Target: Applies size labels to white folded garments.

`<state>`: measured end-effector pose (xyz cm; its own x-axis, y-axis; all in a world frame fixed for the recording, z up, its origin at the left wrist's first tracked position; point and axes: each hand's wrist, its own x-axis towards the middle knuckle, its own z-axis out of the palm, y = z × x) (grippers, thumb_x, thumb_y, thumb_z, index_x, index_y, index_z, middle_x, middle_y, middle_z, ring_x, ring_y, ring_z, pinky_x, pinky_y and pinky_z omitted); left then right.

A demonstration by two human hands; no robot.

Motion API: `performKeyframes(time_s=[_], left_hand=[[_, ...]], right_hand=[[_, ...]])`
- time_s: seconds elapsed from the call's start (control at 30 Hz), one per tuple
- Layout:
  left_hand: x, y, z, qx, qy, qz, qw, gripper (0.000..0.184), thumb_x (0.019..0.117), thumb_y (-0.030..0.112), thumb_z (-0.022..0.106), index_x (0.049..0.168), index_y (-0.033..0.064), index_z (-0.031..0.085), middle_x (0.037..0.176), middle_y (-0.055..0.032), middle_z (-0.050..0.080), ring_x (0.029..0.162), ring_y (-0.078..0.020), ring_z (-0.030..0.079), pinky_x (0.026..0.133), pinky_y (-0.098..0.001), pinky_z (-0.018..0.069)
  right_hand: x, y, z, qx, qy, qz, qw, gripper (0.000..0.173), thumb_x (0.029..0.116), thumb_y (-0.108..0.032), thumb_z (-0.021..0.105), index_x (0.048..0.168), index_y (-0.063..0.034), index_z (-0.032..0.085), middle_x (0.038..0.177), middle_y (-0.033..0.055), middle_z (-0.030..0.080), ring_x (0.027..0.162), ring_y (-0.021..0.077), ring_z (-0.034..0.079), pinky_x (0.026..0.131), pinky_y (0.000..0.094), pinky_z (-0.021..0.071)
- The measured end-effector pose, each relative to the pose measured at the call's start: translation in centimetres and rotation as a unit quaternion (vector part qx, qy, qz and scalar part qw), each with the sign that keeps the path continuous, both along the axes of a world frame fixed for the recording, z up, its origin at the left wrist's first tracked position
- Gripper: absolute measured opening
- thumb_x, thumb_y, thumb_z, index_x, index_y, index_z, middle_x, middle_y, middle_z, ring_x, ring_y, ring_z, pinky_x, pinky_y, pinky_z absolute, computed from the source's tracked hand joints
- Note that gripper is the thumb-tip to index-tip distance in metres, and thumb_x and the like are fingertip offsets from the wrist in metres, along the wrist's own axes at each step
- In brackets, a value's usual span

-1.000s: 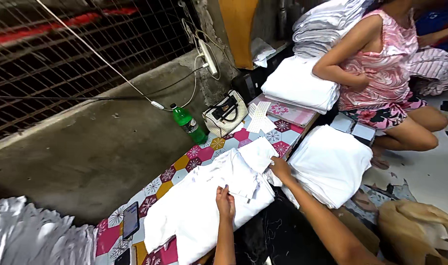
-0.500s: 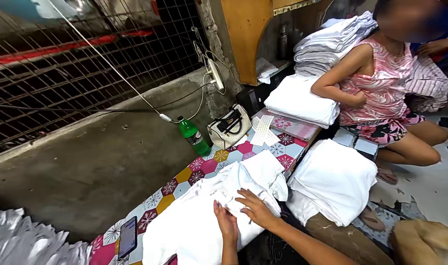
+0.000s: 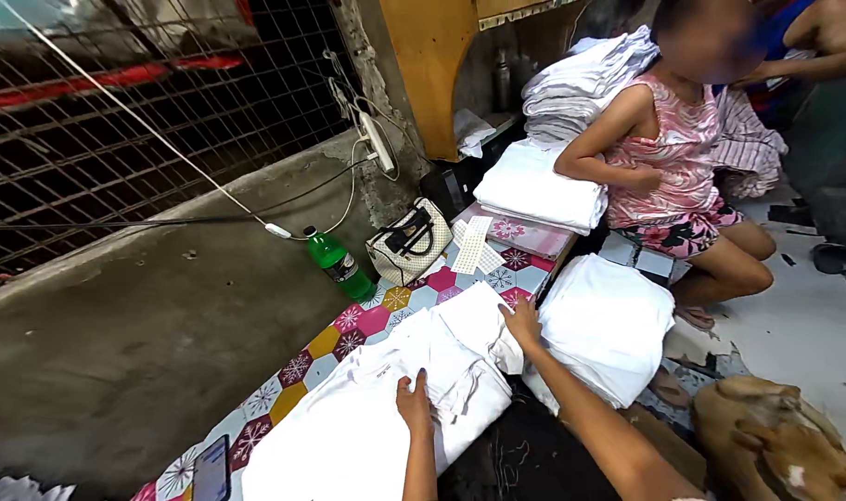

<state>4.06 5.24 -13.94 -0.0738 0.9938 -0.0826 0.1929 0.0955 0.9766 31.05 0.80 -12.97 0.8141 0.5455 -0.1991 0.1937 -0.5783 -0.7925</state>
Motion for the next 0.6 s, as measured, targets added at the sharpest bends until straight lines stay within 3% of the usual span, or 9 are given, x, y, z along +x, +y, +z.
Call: performKeyframes(time_s=[0.1, 0.2, 0.27, 0.3, 0.37, 0.43, 0.47, 0.53, 0.6], left_hand=[[-0.3, -0.1, 0.2, -0.011, -0.050, 0.013, 0.999, 0.021, 0.0979, 0.013, 0.068, 0.099, -0.0058, 0.058, 0.078, -0.0132, 0.059, 0.065, -0.0170, 0.057, 0.061, -0.0370, 0.0512], [-1.3, -1.4, 1.0, 0.002, -0.117, 0.031, 0.993, 0.015, 0.0994, 0.009, 0.062, 0.096, -0.0041, 0.055, 0.075, -0.0086, 0.057, 0.063, -0.0128, 0.058, 0.061, -0.0328, 0.0529], [-1.9, -2.0, 1.2, 0.012, -0.145, 0.040, 0.989, 0.012, 0.0987, 0.007, 0.060, 0.099, -0.0045, 0.056, 0.077, -0.0090, 0.060, 0.066, -0.0134, 0.061, 0.063, -0.0333, 0.0555], [-2.2, -2.2, 1.0, 0.010, -0.148, 0.041, 0.988, 0.012, 0.0989, 0.007, 0.060, 0.101, -0.0043, 0.056, 0.079, -0.0089, 0.061, 0.067, -0.0130, 0.063, 0.064, -0.0329, 0.0564], [-2.5, -2.5, 0.4, -0.001, -0.151, 0.036, 0.988, 0.014, 0.1003, 0.009, 0.058, 0.104, -0.0047, 0.056, 0.082, -0.0094, 0.061, 0.070, -0.0133, 0.062, 0.066, -0.0332, 0.0558], [-2.5, -2.6, -0.3, 0.004, -0.166, 0.036, 0.986, 0.018, 0.1040, 0.015, 0.053, 0.104, -0.0035, 0.055, 0.084, -0.0082, 0.059, 0.072, -0.0121, 0.060, 0.067, -0.0326, 0.0548], [-2.7, -2.6, -0.5, 0.008, -0.183, 0.027, 0.983, 0.027, 0.1078, 0.020, 0.045, 0.113, -0.0048, 0.054, 0.091, -0.0088, 0.060, 0.078, -0.0117, 0.061, 0.073, -0.0332, 0.0553], [-3.0, -2.6, -0.4, -0.003, -0.214, -0.002, 0.977, 0.045, 0.1119, 0.031, 0.032, 0.135, -0.0051, 0.046, 0.107, -0.0116, 0.059, 0.089, -0.0122, 0.061, 0.082, -0.0349, 0.0542], [-2.9, -2.5, -0.3, 0.004, -0.196, -0.016, 0.980, 0.036, 0.1099, 0.025, 0.040, 0.130, -0.0044, 0.044, 0.096, -0.0079, 0.061, 0.079, -0.0082, 0.063, 0.073, -0.0308, 0.0569]], right_hand=[[1.1, 0.6, -0.2, -0.032, -0.013, 0.039, 0.999, 0.051, 0.0966, -0.039, 0.067, 0.131, -0.0009, 0.065, 0.142, 0.0257, 0.056, 0.138, 0.0444, 0.046, 0.108, 0.0699, 0.0345], [-0.1, 0.5, 1.7, 0.040, -0.077, 0.081, 0.993, 0.038, 0.1018, -0.024, 0.059, 0.128, 0.0012, 0.066, 0.137, 0.0265, 0.059, 0.135, 0.0447, 0.049, 0.112, 0.0674, 0.0316], [-2.5, 0.3, 3.2, 0.143, -0.119, 0.143, 0.972, 0.034, 0.1044, -0.017, 0.055, 0.127, 0.0063, 0.064, 0.136, 0.0261, 0.060, 0.131, 0.0399, 0.056, 0.113, 0.0555, 0.0406], [-4.6, -0.1, 3.5, 0.206, -0.142, 0.187, 0.950, 0.030, 0.1037, -0.012, 0.054, 0.124, 0.0086, 0.065, 0.136, 0.0257, 0.061, 0.129, 0.0372, 0.059, 0.113, 0.0502, 0.0441], [-9.6, -1.2, 3.1, 0.308, -0.209, 0.296, 0.880, 0.024, 0.0999, -0.005, 0.057, 0.113, 0.0095, 0.071, 0.128, 0.0242, 0.068, 0.124, 0.0366, 0.064, 0.110, 0.0525, 0.0470], [-13.4, -2.5, 2.0, 0.298, -0.248, 0.471, 0.793, 0.020, 0.1004, -0.004, 0.058, 0.110, 0.0053, 0.072, 0.126, 0.0194, 0.070, 0.123, 0.0343, 0.065, 0.109, 0.0531, 0.0464], [-14.5, -2.8, 1.2, 0.264, -0.232, 0.551, 0.757, 0.020, 0.1019, -0.005, 0.057, 0.113, 0.0046, 0.070, 0.130, 0.0194, 0.068, 0.129, 0.0342, 0.061, 0.115, 0.0526, 0.0410], [-15.7, -2.7, -0.9, 0.246, -0.192, 0.621, 0.719, 0.020, 0.0999, -0.005, 0.061, 0.115, 0.0033, 0.070, 0.132, 0.0194, 0.067, 0.134, 0.0348, 0.057, 0.121, 0.0537, 0.0329], [-15.5, -2.4, -1.2, 0.294, -0.146, 0.631, 0.703, 0.021, 0.0987, -0.005, 0.063, 0.116, 0.0016, 0.073, 0.128, 0.0175, 0.070, 0.130, 0.0335, 0.061, 0.120, 0.0538, 0.0354]])
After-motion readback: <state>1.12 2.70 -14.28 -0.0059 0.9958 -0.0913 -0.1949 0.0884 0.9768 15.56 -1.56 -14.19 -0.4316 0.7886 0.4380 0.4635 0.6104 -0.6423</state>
